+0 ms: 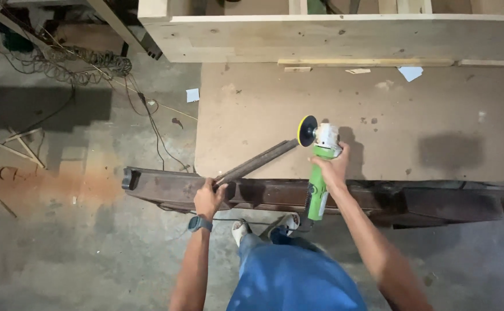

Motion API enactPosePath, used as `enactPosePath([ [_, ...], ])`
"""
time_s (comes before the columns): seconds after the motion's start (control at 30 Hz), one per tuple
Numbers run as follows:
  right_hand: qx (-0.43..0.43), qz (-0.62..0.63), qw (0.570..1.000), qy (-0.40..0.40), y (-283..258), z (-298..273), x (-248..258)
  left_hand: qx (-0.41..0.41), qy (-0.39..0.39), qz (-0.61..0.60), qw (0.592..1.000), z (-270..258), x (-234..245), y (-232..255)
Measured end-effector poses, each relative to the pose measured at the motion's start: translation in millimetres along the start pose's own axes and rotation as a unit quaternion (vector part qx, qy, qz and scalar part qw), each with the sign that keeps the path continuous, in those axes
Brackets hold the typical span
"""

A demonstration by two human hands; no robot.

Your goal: Sanding a wooden component with an angle grinder and then cutting wood strips using a table saw.

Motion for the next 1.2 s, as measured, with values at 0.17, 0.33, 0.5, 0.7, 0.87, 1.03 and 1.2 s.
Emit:
enactPosePath([
  [0.17, -0.007, -0.121, 0.992, -0.037, -10, -29, -28, 0.032, -0.029, 0.005, 0.999, -17, 31, -20],
  [0.33, -0.007, -0.221, 0.974, -0.048, -6, -56, -56, 0.041, -0.15, -0.003, 0.988, -6, -11, -27],
  [0.5, -0.004, -0.291, 0.955, -0.056, -11, -77, -72, 0.08, -0.209, -0.176, 0.959, 6, -49, -38],
  [0.7, 0.015, -0.394, 0.911, -0.119, -8, -104, -101, 0.065, -0.185, -0.309, 0.931, 32, -71, -109],
  [0.87, 0.038, -0.448, 0.879, -0.157, -2, -124, -131, 0.066, -0.176, -0.277, 0.942, 8, -16, -80],
  [1.03, 0.076, -0.48, 0.853, -0.192, -19, -142, -150, 0.071, -0.174, -0.27, 0.944, -1, -8, -72],
  [1.2, 0.102, -0.453, 0.863, -0.199, -42, -144, -153, 0.074, -0.188, -0.268, 0.942, -11, 4, -64],
])
Point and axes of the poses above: each hand's wrist, its own z-axis towards the middle knuckle, its own x-axis out of the back of the hand, y = z × x, the point moved 10 cm from there along z, towards the middle knuckle, and after that the axes turned 5 degrees about y, right-handed, at the moved point
